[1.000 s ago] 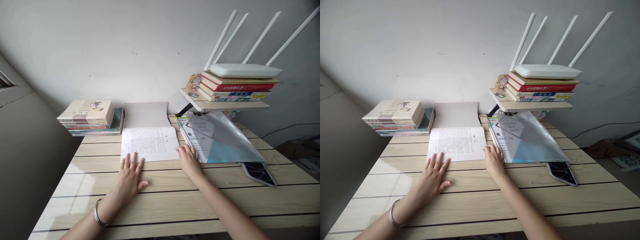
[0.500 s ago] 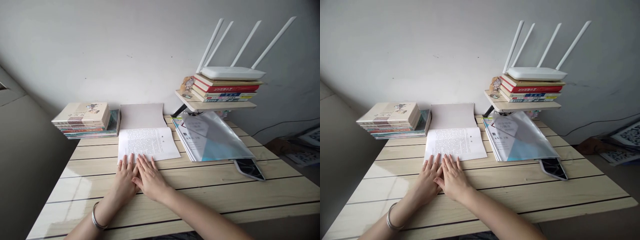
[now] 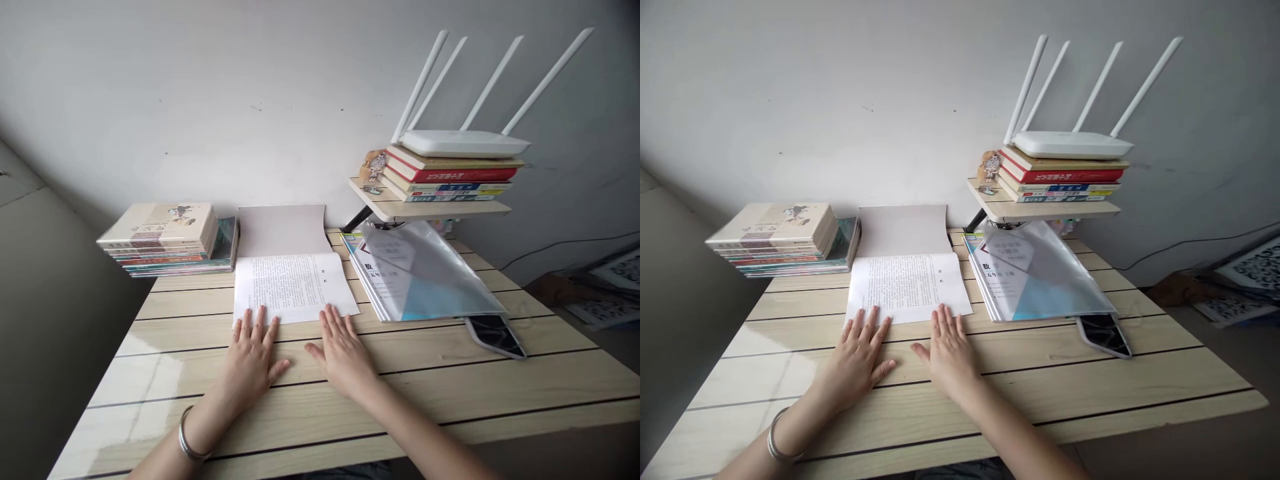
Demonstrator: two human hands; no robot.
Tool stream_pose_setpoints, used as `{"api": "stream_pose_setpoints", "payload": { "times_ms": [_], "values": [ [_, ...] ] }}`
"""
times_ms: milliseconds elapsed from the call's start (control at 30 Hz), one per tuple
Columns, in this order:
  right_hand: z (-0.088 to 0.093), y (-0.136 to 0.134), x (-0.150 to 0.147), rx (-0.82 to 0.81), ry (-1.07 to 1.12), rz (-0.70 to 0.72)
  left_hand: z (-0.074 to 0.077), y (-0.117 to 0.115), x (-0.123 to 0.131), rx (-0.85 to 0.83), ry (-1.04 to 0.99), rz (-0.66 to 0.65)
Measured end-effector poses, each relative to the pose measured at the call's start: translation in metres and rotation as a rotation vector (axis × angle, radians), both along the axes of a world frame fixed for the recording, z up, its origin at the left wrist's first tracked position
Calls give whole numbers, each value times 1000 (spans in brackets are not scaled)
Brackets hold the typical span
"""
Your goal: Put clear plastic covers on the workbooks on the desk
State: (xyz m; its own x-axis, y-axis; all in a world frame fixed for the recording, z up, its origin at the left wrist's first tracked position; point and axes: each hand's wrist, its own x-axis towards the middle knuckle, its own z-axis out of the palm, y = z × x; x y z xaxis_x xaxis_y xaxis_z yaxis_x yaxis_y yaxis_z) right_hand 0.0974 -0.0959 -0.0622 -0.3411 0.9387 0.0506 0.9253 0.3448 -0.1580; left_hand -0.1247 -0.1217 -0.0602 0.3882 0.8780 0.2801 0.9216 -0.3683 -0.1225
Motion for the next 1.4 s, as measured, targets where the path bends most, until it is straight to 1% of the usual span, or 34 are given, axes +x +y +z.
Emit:
{"api": "stream_pose_setpoints", "payload": {
  "times_ms": [133, 233, 400, 567, 633, 700, 767, 833, 900, 967, 1033, 1100, 1133, 1200, 1300, 1333, 1400],
  "values": [
    [-11, 6, 36, 36, -31, -150, -4, 0, -2, 15, -6, 0],
    [-16, 8, 51, 56, -54, -211, -7, 1, -2, 30, -8, -5],
    [-19, 9, 51, 73, -80, -247, -9, -1, -7, 83, 15, -28],
    [-24, 11, 51, 96, -68, -263, -10, -8, -35, 122, 45, -57],
    [-22, 12, 49, 125, -45, -277, -9, -12, -46, 119, 66, -68],
    [-15, 12, 41, 155, -25, -287, -8, -15, -52, 110, 80, -69],
    [-3, 9, 23, 148, -6, -252, -8, -16, -53, 102, 80, -53],
    [11, 3, -6, 80, 34, -134, -8, -16, -50, 100, 73, -32],
    [20, -4, -41, -21, 105, 59, -9, -16, -48, 104, 61, -20],
    [26, -10, -73, -94, 169, 250, -10, -16, -48, 111, 52, -25],
    [28, -11, -95, -125, 214, 327, -10, -16, -49, 110, 45, -37],
    [29, -7, -100, -149, 239, 327, -9, -17, -50, 106, 44, -49],
    [29, -5, -95, -166, 241, 310, -9, -18, -51, 104, 45, -52],
    [27, 1, -73, -193, 211, 246, -7, -18, -51, 105, 53, -55],
    [16, 9, -21, -183, 105, 64, -3, -19, -53, 103, 62, -61],
    [10, 11, -2, -161, 66, -10, -3, -19, -53, 101, 61, -65],
    [-3, 13, 31, -76, 22, -109, -2, -18, -55, 98, 57, -73]
  ]
}}
